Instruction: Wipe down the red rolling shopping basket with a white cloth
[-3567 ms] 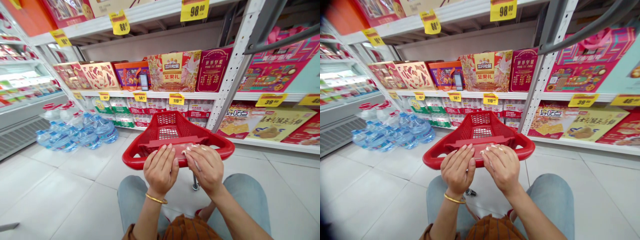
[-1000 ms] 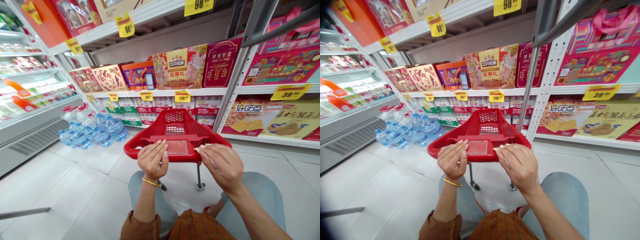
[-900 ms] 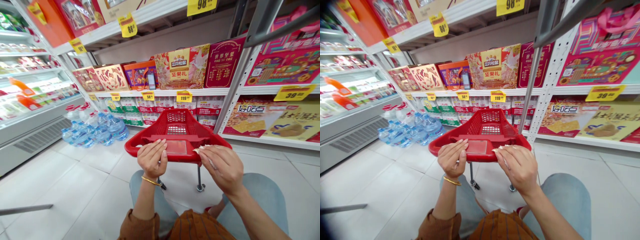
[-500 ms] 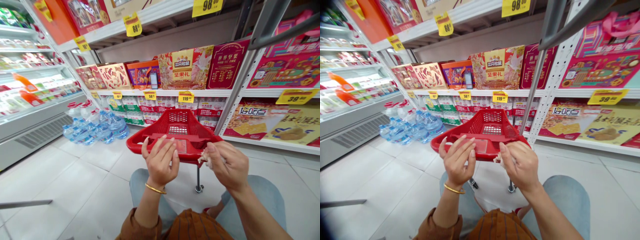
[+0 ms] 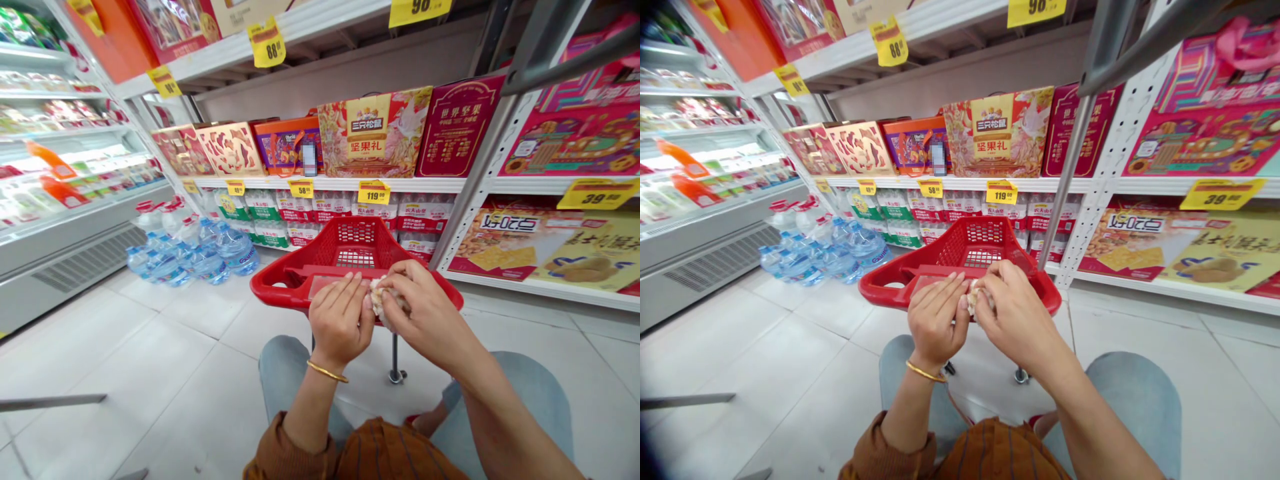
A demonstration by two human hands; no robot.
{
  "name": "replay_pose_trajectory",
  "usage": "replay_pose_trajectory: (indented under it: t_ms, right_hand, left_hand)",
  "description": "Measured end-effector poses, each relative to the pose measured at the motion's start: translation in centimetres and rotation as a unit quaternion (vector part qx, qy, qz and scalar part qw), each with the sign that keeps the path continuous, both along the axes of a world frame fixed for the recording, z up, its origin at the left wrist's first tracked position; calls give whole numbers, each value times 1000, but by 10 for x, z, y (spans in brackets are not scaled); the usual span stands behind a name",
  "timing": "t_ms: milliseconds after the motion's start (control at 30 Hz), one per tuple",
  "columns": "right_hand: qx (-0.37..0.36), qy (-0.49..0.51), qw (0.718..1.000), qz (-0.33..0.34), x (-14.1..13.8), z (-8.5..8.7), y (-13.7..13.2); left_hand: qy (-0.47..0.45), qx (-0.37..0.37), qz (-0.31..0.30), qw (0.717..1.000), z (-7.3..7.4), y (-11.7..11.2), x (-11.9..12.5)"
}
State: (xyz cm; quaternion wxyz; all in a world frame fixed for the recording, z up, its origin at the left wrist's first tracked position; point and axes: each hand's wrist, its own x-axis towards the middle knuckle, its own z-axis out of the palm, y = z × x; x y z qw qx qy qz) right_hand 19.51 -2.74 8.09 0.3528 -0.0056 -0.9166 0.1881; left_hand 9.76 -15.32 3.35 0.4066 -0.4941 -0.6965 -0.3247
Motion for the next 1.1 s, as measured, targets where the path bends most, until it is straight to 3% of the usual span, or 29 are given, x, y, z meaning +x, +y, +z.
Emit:
replay_pose_trajectory:
  t_ms: [333, 433, 500, 567, 733, 933, 1100]
  right_hand:
    - [13, -63, 993, 98, 7, 5, 23]
    - [9, 64, 998, 15, 0, 7, 23]
    - [10, 161, 985, -61, -5, 3, 17]
    - [28, 205, 974, -94, -8, -3, 9]
    - [78, 156, 984, -44, 4, -22, -1]
    - [194, 69, 977, 53, 22, -33, 14]
    - [221, 89, 970, 43, 27, -39, 24]
  left_hand:
    - [3, 0, 0, 1000, 1, 0, 0]
    - [0, 4, -3, 1000, 2, 1, 1]
    - [-2, 7, -6, 1000, 2, 2, 1]
    - [-4, 6, -6, 1000, 2, 2, 2]
    - [-1, 0, 2, 1000, 1, 0, 0]
    - [-3, 5, 8, 1000, 0, 0, 0]
    - [8, 0, 13, 1000, 1, 3, 1]
